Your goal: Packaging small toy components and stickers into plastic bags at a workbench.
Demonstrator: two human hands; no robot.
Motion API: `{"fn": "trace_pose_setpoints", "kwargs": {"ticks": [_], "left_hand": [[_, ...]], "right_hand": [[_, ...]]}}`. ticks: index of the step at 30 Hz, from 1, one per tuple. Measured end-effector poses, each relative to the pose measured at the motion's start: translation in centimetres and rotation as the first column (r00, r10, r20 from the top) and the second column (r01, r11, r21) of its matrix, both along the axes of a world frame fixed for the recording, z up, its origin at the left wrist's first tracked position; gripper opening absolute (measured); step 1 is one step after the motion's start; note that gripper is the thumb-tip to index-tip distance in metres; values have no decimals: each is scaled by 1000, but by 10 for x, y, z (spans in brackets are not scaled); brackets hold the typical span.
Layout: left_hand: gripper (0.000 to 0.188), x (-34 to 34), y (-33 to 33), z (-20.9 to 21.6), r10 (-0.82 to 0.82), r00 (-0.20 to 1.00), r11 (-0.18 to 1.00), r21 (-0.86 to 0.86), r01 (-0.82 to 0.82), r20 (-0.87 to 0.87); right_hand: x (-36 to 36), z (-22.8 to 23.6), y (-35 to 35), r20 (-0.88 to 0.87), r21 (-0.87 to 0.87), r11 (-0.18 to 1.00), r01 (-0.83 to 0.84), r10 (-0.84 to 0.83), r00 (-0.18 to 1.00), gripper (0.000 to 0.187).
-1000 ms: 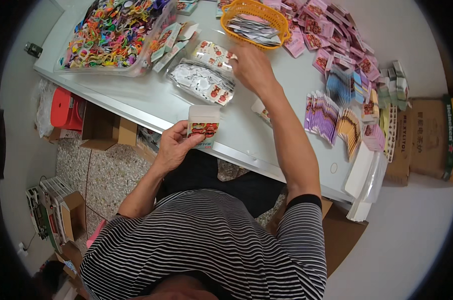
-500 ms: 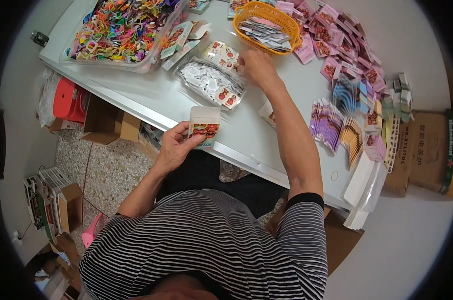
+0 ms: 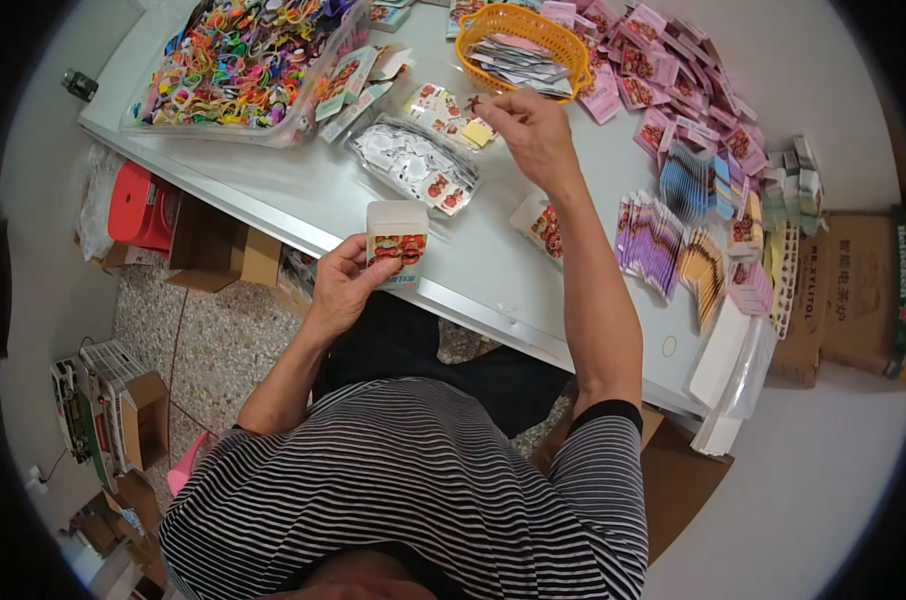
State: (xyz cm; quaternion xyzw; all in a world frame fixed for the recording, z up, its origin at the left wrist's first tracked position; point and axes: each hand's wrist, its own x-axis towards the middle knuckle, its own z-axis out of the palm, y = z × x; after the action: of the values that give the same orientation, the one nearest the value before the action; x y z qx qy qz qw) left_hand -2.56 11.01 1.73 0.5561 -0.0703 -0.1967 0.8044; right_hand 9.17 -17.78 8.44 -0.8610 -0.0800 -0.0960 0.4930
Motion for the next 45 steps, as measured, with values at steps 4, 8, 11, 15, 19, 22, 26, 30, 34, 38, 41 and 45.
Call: {"fn": "trace_pose_setpoints", "kwargs": {"ticks": [4, 8, 11, 15, 19, 22, 26, 30, 34, 38, 41, 45], "left_hand": [[36, 1, 4, -2, 6, 1000, 1000, -10, -6, -5], [37, 3, 2, -1, 3, 1000, 1000, 10, -3, -5], [38, 4, 1, 0, -8, 1000, 1000, -9, 8, 0], [38, 4, 3, 0, -54, 998, 999, 0, 54, 20], [38, 5, 14, -3, -33, 999, 999, 32, 32, 30], [38, 8, 28, -7, 28, 1000, 1000, -6, -28, -1], [38, 12, 51, -18, 91, 996, 996, -8, -91, -19], [37, 12, 69, -21, 159, 987, 987, -14, -160, -19], [36, 3, 82, -32, 245, 969, 969, -35, -246, -32], [34, -4, 90, -35, 266, 960, 963, -28, -270, -87], [34, -6, 92, -37, 269, 955, 961, -28, -274, -123], [34, 1, 93, -36, 287, 954, 957, -29, -290, -82]], "right_hand": [[-39, 33, 22, -47, 151, 960, -234, 244, 969, 18], [-68, 49, 40, 4, -8, 930, -367, 367, 930, 10], [-70, 47, 50, 1, -175, 900, -399, 405, 914, 11], [-69, 44, 61, -39, -405, 809, -427, 451, 892, 14], [-58, 51, 74, -69, -346, 796, -496, 505, 860, 15], [-37, 57, 90, -88, -71, 913, -402, 396, 914, 18], [33, 68, 139, 158, -328, 880, -344, 410, 898, 20], [121, 51, 201, 120, -592, 719, -365, 526, 842, 25], [172, 30, 241, -192, -790, 441, -425, 482, 855, 38], [200, 12, 268, -404, -720, 333, -609, 512, 758, 39], [209, 1, 274, -366, -764, 275, -584, 559, 744, 36], [207, 17, 256, -180, -593, 484, -644, 700, 691, 28]]}}
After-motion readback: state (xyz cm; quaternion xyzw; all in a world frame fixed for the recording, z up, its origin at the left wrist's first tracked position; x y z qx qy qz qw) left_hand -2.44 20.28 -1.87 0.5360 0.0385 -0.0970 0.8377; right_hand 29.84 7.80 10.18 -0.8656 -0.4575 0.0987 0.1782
